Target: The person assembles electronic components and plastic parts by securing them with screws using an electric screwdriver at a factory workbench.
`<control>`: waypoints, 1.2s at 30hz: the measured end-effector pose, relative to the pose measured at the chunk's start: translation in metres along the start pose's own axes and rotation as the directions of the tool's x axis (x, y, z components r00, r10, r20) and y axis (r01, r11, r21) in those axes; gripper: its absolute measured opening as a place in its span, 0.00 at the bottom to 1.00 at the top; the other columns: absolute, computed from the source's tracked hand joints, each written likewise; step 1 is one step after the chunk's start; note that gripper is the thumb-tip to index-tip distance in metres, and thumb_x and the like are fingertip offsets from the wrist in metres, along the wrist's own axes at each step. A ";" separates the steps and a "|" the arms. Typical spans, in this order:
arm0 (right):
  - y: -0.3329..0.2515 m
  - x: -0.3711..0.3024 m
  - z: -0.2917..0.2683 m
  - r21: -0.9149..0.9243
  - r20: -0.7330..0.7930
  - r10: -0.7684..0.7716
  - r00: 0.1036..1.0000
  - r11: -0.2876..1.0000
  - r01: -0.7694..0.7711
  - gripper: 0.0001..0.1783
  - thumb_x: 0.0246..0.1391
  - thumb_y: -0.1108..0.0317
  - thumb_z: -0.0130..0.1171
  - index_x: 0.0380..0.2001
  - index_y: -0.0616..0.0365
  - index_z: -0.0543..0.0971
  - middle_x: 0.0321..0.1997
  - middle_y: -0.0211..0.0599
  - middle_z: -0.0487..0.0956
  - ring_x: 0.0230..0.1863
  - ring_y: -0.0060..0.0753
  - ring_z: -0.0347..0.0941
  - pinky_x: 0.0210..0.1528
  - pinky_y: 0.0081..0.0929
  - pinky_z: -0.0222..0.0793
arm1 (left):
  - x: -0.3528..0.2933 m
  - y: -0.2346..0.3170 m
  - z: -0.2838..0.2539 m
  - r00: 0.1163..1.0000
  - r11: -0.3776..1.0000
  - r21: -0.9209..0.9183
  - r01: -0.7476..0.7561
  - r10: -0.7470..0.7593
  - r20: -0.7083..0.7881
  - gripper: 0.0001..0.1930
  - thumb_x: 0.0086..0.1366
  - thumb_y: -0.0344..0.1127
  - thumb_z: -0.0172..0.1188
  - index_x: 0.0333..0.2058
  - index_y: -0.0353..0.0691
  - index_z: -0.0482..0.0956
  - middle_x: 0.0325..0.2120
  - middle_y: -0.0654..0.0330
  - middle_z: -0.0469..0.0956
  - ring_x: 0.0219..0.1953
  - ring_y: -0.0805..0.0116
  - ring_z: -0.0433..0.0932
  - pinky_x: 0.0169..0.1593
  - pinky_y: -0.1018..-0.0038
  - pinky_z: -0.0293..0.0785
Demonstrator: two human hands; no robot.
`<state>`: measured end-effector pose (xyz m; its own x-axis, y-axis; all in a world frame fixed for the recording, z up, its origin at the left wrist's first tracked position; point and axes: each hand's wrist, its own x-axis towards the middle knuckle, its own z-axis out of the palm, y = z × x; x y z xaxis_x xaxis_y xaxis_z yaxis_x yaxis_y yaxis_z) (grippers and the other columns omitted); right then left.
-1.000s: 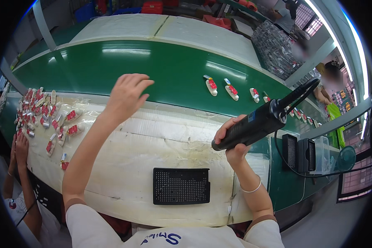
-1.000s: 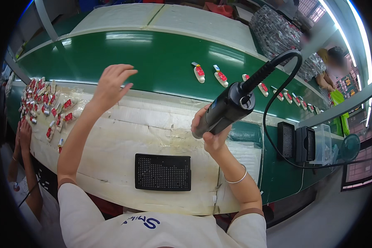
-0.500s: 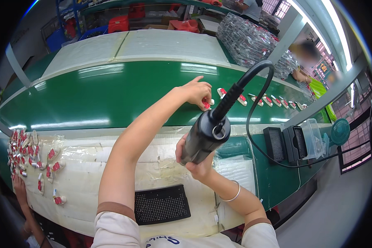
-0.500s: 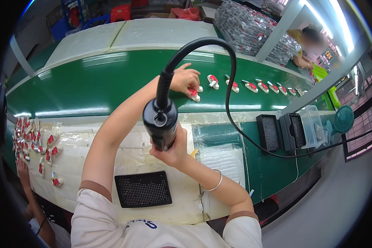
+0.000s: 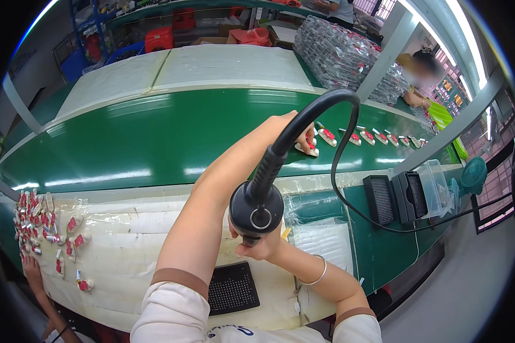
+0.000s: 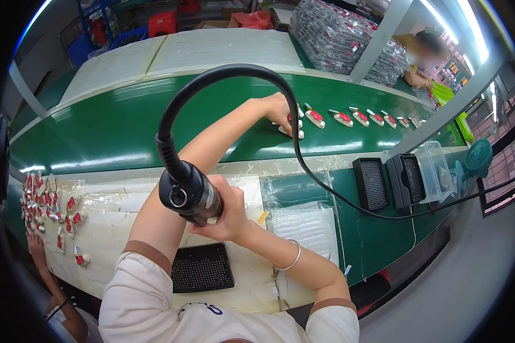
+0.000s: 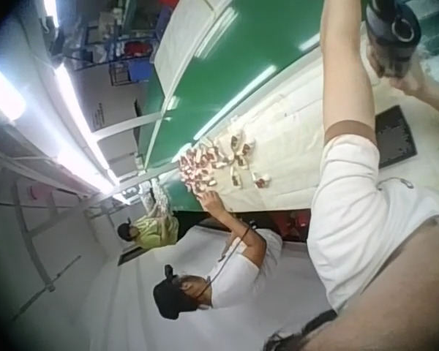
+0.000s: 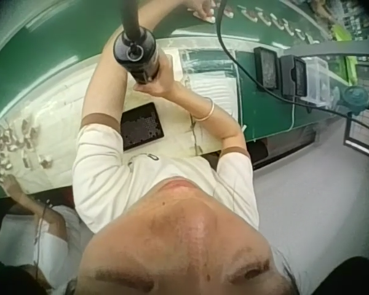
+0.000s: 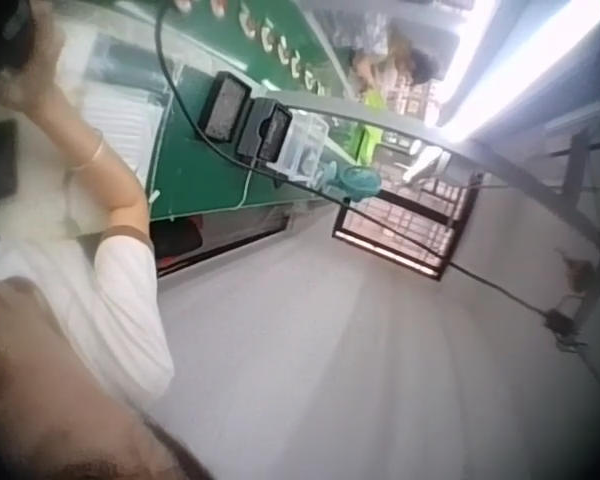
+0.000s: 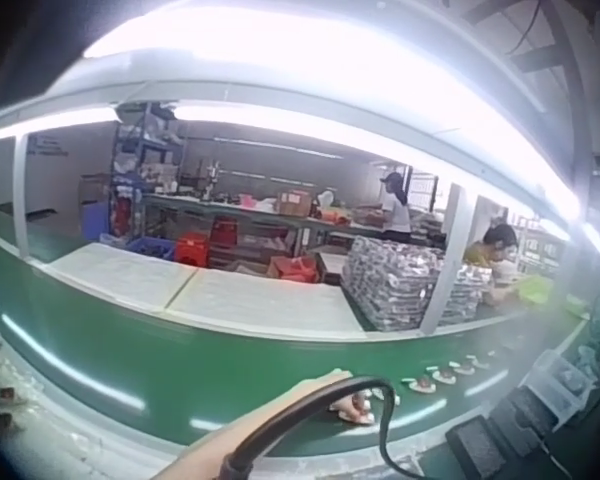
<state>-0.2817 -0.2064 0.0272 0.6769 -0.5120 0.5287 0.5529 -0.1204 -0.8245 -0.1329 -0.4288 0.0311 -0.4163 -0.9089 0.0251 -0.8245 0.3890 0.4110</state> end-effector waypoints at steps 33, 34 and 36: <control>-0.061 -0.027 0.042 0.248 0.296 -0.091 0.951 0.969 0.015 0.46 0.32 0.20 0.47 0.43 0.47 0.57 0.19 0.30 0.65 0.15 0.27 0.65 0.22 0.26 0.63 | -0.338 0.141 0.069 0.841 0.986 0.033 0.161 -0.120 -0.528 0.10 0.46 0.41 0.66 0.29 0.49 0.81 0.55 0.65 0.66 0.64 0.60 0.52 0.64 0.49 0.39; -0.061 -0.027 0.042 0.226 0.281 -0.054 0.958 0.974 -0.012 0.46 0.31 0.20 0.48 0.43 0.47 0.57 0.19 0.30 0.65 0.15 0.27 0.65 0.22 0.27 0.64 | -0.338 0.141 0.068 0.840 0.987 0.029 0.159 -0.120 -0.528 0.10 0.46 0.41 0.66 0.29 0.49 0.81 0.55 0.65 0.66 0.64 0.60 0.52 0.64 0.49 0.39; -0.060 -0.025 0.042 0.222 0.294 -0.049 0.955 0.975 -0.018 0.46 0.31 0.20 0.48 0.42 0.47 0.57 0.19 0.30 0.66 0.15 0.28 0.65 0.22 0.27 0.64 | -0.339 0.141 0.067 0.842 0.988 0.020 0.156 -0.123 -0.525 0.08 0.46 0.40 0.67 0.27 0.49 0.80 0.54 0.65 0.66 0.64 0.61 0.53 0.64 0.49 0.38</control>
<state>-0.3113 -0.1507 0.0721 0.7620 -0.2332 0.6041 0.6342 0.0805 -0.7689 -0.1339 -0.0561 0.0194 -0.0485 -0.8924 0.4487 -0.8868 0.2452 0.3917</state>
